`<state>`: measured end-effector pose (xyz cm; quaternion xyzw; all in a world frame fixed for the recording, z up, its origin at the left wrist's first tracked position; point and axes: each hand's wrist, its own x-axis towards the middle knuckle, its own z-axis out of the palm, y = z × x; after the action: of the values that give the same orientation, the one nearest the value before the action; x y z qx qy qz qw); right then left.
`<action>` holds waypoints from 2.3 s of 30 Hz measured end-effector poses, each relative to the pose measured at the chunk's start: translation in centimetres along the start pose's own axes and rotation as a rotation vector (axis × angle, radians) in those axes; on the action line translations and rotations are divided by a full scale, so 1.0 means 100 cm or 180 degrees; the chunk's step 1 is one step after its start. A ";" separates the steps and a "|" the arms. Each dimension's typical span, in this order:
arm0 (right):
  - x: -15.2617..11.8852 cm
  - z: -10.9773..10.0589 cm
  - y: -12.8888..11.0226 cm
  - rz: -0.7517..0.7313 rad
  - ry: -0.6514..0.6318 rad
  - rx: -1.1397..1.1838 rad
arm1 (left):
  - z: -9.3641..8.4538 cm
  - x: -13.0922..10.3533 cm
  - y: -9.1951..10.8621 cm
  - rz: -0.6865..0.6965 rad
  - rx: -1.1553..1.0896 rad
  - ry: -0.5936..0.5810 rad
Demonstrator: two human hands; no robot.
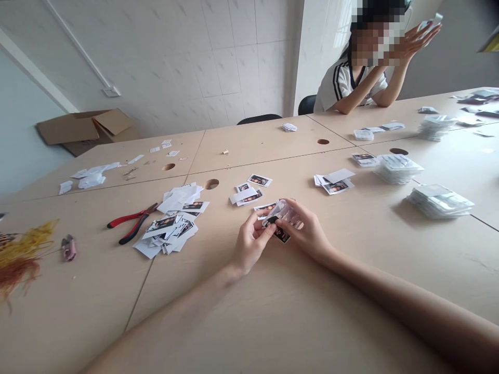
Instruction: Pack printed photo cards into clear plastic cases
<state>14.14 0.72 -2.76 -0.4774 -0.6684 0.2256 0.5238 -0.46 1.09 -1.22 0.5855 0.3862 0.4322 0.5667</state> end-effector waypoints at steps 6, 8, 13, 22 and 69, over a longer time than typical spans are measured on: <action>0.002 -0.001 0.002 -0.0336 0.0006 -0.0145 | 0.000 0.000 -0.001 -0.0063 0.0004 0.0059; 0.002 -0.001 0.002 -0.0397 -0.0030 -0.0199 | 0.000 0.000 -0.001 -0.0068 -0.0034 0.0076; -0.001 0.000 0.001 -0.0465 -0.0168 -0.0360 | -0.001 0.000 -0.003 -0.0053 0.0036 0.0171; -0.004 0.000 -0.002 -0.0740 -0.0332 -0.0505 | -0.002 0.000 -0.002 0.0031 0.0247 0.0194; 0.003 -0.002 -0.001 0.0408 -0.0325 0.0856 | 0.001 0.002 -0.003 0.0111 0.0076 0.0276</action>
<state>14.30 0.87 -2.44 -0.4326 -0.6262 0.3700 0.5328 -0.31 1.32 -1.48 0.5796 0.4054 0.4624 0.5348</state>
